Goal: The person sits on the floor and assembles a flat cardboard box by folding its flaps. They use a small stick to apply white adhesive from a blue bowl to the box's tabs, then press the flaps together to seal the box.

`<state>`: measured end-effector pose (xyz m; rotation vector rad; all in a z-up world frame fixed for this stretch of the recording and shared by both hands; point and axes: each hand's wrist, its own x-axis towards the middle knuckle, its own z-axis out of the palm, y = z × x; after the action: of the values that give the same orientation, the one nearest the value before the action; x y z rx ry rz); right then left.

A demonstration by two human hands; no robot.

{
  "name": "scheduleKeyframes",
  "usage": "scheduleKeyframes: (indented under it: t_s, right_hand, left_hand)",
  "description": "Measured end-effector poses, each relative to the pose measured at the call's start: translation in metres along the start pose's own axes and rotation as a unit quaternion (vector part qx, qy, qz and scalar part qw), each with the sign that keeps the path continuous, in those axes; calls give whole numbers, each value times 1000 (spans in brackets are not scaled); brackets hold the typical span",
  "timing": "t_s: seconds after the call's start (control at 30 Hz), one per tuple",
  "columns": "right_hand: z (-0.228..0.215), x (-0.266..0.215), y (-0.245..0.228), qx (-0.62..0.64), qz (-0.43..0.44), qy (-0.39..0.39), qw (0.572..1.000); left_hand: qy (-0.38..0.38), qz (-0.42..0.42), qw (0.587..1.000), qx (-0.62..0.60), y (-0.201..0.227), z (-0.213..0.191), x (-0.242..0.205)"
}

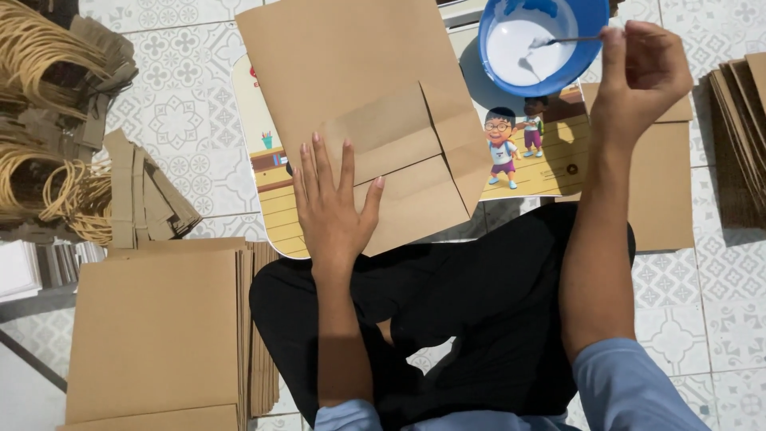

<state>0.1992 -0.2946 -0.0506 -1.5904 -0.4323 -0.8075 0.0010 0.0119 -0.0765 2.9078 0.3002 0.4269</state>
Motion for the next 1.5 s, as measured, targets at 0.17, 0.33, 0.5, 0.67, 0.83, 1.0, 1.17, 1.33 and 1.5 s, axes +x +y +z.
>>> scheduleKeyframes:
  t_s: [0.17, 0.33, 0.5, 0.67, 0.83, 1.0, 1.17, 1.33, 1.5]
  right_hand:
    - [0, -3, 4, -90, 5, 3, 996]
    - [-3, 0, 3, -27, -19, 19, 999]
    - [-5, -1, 13, -36, 14, 39, 998]
    - [-7, 0, 9, -40, -14, 21, 999]
    - [-8, 0, 12, -25, 22, 41, 999]
    - [-10, -3, 14, -90, 38, 13, 995]
    - [-9, -2, 9, -107, 15, 3, 994]
    - [-11, 0, 10, -110, -31, 3, 993]
    - [-11, -2, 9, -152, -29, -12, 988]
  left_hand:
    - [-4, 0, 1000, 13, 0, 1, -1]
    - [-11, -3, 1000, 1, 0, 0, 0]
    - [-9, -7, 1000, 6, 1, 0, 0]
    - [-5, -3, 1000, 3, 0, 1, 0]
    - [-4, -7, 1000, -13, 0, -1, 0]
    - [-17, -11, 1000, -11, 1, -1, 0]
    - [-15, -8, 1000, -6, 0, 0, 0]
    - [-12, -1, 999, -31, -3, -3, -2]
    - [-85, 9, 978, -192, -10, -29, -5]
